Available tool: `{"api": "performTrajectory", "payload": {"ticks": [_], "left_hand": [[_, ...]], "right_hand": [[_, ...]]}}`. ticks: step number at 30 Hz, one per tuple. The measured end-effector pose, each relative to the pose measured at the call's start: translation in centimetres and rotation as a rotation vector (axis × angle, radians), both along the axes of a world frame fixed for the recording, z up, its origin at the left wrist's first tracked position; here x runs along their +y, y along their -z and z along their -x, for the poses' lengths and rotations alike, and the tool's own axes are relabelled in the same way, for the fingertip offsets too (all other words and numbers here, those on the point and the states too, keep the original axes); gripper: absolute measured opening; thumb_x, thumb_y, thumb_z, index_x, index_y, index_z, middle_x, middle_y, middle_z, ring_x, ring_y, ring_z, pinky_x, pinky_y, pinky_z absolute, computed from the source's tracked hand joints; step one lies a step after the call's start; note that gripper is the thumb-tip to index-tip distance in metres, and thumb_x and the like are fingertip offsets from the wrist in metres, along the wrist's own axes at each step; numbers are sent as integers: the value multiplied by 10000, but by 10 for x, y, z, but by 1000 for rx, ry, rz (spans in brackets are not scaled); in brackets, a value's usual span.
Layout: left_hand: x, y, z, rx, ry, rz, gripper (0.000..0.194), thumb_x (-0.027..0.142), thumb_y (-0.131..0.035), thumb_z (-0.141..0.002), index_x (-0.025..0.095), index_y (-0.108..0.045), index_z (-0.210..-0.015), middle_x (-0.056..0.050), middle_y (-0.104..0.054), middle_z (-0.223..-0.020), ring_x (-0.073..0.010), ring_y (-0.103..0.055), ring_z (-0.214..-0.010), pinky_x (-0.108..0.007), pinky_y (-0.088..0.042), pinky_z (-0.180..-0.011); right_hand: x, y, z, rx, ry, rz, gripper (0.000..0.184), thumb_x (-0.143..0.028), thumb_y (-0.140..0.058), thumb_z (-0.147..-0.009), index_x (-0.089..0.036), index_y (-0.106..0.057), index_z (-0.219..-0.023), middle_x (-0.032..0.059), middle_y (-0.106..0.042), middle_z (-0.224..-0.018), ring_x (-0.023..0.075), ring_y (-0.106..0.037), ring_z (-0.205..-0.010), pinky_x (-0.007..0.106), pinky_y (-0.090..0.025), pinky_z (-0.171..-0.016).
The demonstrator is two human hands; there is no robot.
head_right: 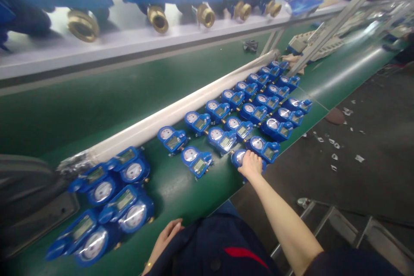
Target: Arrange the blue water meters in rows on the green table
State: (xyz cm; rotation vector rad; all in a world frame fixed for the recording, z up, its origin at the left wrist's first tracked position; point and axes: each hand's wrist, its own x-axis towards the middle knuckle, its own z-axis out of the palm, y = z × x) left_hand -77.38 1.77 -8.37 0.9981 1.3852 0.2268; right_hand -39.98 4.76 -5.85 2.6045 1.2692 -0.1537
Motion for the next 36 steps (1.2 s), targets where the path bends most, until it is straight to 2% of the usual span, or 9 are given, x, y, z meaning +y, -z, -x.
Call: {"api": "performTrajectory", "payload": {"ticks": [4, 9, 15, 19, 22, 25, 29, 33, 36], "left_hand": [[-6, 8, 8, -24, 17, -8, 674, 698, -603, -633, 132, -643, -997, -114, -730, -970, -294, -664, -964, -359, -492, -915], [-15, 37, 14, -28, 56, -40, 555, 647, -585, -725, 182, -655, -1020, -60, -734, -982, -266, -662, -966, -320, -478, -900], [-4, 52, -14, -69, 158, -60, 520, 629, -568, -755, 198, -650, -1033, -66, -735, -972, -262, -665, -947, -322, -476, -883], [14, 35, -57, -78, 235, -126, 508, 596, -540, -778, 178, -631, -1051, -86, -729, -945, -258, -666, -896, -330, -487, -836], [26, 14, -95, -38, 288, -175, 521, 576, -511, -778, 151, -618, -1059, -108, -717, -937, -257, -660, -862, -351, -486, -825], [31, -2, -133, -25, 288, -193, 525, 560, -486, -776, 141, -609, -1065, -116, -711, -940, -255, -657, -857, -365, -485, -826], [30, -14, -178, -19, 205, -164, 553, 569, -466, -778, 128, -591, -1088, -135, -707, -969, -267, -655, -888, -393, -478, -861], [23, -22, -212, 0, 40, -145, 618, 612, -481, -757, 116, -578, -1111, -164, -694, -1050, -285, -650, -975, -414, -465, -930], [18, -32, -229, -31, -101, -130, 650, 649, -522, -735, 120, -575, -1109, -166, -686, -1076, -283, -651, -994, -408, -476, -938]], "right_hand": [[4, 5, -2, 11, 14, -3, 720, -343, -801, -630, -37, -467, -1190, 169, -603, -1094, 297, -567, -1052, 348, -379, -849], [6, 5, -4, 7, 0, -25, 905, -332, -805, -640, 22, -356, -1342, 197, -579, -1153, 310, -541, -1076, 359, -375, -888], [-1, 7, -2, 35, -61, -66, 886, -358, -766, -695, -3, -336, -1385, 190, -572, -1166, 312, -523, -1081, 370, -366, -939], [-3, -3, -16, 114, -137, -94, 794, -412, -711, -752, -29, -391, -1369, 184, -555, -1241, 304, -506, -1129, 363, -397, -948], [12, -22, -49, 160, -179, -271, 643, -467, -552, -872, -98, -405, -1378, 150, -507, -1328, 269, -460, -1206, 343, -387, -999], [48, -34, -88, 162, -133, -395, 835, -496, -617, -815, -106, -260, -1461, 183, -427, -1387, 326, -428, -1230, 417, -407, -992], [94, -24, -114, 303, -182, -182, 1206, -483, -789, -622, -211, -30, -1518, 187, -243, -1503, 431, -351, -1277, 512, -454, -912], [107, -6, -121, 382, -217, -185, 1069, -410, -758, -641, -189, -164, -1502, 167, -288, -1464, 435, -394, -1205, 463, -479, -857], [108, -6, -130, 428, -242, -213, 970, -392, -738, -640, -134, -280, -1456, 169, -334, -1417, 415, -427, -1145, 441, -475, -853]]}}
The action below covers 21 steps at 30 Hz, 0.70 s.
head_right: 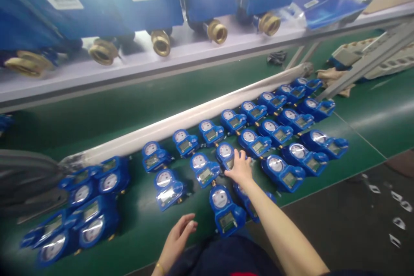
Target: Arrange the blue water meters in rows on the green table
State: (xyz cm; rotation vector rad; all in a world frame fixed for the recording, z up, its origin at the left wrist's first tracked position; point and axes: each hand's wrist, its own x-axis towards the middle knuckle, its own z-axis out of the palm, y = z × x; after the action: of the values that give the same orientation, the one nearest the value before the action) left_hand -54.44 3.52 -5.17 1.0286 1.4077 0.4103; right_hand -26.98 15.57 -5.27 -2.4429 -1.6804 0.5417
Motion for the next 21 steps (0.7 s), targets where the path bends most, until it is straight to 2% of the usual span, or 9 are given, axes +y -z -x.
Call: {"api": "performTrajectory", "payload": {"ticks": [4, 7, 9, 12, 15, 19, 21], "left_hand": [[4, -25, -22, -84, -89, -4, 674, 667, -570, -726, 110, -582, -1104, -164, -688, -1042, -279, -655, -979, -407, -488, -933], [19, -48, -44, -197, -90, -33, 605, 624, -601, -755, 120, -608, -1089, -140, -693, -1021, -266, -649, -980, -399, -487, -940], [33, -58, -63, -299, -95, -51, 573, 592, -633, -761, 128, -617, -1097, -130, -693, -1026, -261, -645, -988, -403, -475, -957], [51, -62, -96, -455, -260, -59, 665, 569, -715, -712, 141, -563, -1198, -146, -658, -1140, -270, -608, -1084, -413, -445, -996], [56, -62, -120, -603, -433, 17, 731, 538, -754, -693, 146, -504, -1258, -160, -617, -1216, -263, -593, -1110, -399, -454, -976], [41, -63, -120, -662, -490, 89, 549, 426, -773, -709, 113, -581, -1117, -150, -655, -1158, -261, -617, -1058, -378, -472, -944], [29, -62, -111, -700, -512, 93, 545, 380, -793, -689, 108, -593, -1117, -151, -658, -1183, -281, -594, -1128, -384, -447, -1003]], "right_hand": [[9, -16, -12, 2, -62, 6, 965, -374, -737, -615, -113, -302, -1437, 177, -331, -1413, 419, -406, -1156, 441, -478, -839], [9, -37, -16, -29, -118, -4, 972, -358, -738, -598, -135, -300, -1438, 169, -325, -1425, 422, -395, -1170, 437, -496, -802], [0, -54, -16, -63, -153, -50, 971, -350, -736, -595, -157, -302, -1441, 161, -327, -1433, 426, -389, -1175, 444, -509, -786], [-29, -81, -12, -97, -212, -177, 941, -340, -710, -622, -195, -293, -1453, 152, -353, -1426, 421, -389, -1167, 457, -540, -748], [-67, -102, -3, -97, -292, -297, 929, -302, -669, -657, -248, -241, -1479, 144, -388, -1404, 410, -390, -1164, 462, -576, -669], [-108, -108, 14, -68, -368, -364, 994, -242, -666, -636, -281, -181, -1503, 140, -409, -1390, 423, -385, -1184, 459, -604, -593], [-121, -104, 26, -48, -400, -379, 1012, -231, -683, -629, -284, -181, -1506, 139, -413, -1386, 432, -380, -1199, 498, -611, -661]]}}
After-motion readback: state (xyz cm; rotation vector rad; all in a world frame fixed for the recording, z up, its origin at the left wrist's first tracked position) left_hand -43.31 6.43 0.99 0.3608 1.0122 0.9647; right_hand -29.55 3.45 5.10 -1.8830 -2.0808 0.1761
